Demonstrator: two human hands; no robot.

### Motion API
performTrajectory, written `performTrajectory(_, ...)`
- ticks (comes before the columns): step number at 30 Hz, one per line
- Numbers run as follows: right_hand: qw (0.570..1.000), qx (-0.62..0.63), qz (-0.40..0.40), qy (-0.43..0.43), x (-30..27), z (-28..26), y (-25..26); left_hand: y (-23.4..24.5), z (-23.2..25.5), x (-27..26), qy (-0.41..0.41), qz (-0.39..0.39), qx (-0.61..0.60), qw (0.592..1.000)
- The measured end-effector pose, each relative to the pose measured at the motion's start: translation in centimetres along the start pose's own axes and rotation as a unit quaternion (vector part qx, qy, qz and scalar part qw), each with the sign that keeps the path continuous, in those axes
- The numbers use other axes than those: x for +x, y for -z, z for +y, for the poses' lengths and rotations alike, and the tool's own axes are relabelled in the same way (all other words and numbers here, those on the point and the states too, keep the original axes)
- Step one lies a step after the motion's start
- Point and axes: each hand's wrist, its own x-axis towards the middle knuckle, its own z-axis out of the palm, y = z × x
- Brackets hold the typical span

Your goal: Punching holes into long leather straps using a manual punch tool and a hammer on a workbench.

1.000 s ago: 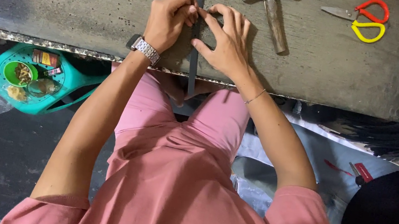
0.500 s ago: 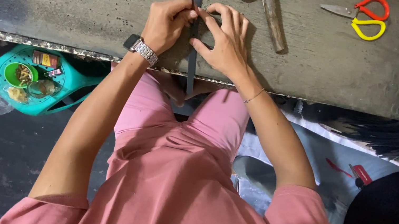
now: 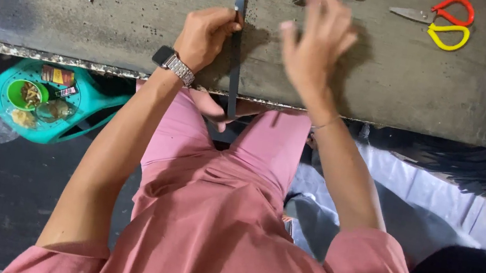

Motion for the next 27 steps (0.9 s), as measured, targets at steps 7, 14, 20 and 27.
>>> performTrajectory(7,0.981,-0.189,-0.021,0.024,-0.7,6.7,0.9,-0.7,-0.5,-0.1,-0.027,0.021,0.017,0.999)
performTrajectory(14,0.973,0.220,-0.046,0.055,-1.4,-2.5,9.0,-1.0,-0.5,-0.3,-0.049,0.021,0.025,0.998)
performTrajectory(20,0.931,0.278,-0.225,0.075,-0.4,-4.4,8.7,-0.9,-0.7,-0.4,-0.057,0.022,0.054,0.997)
performTrajectory(27,0.974,0.134,-0.183,0.023,-0.8,-3.6,6.9,-1.1,-0.9,-0.3,-0.077,0.031,0.077,0.994)
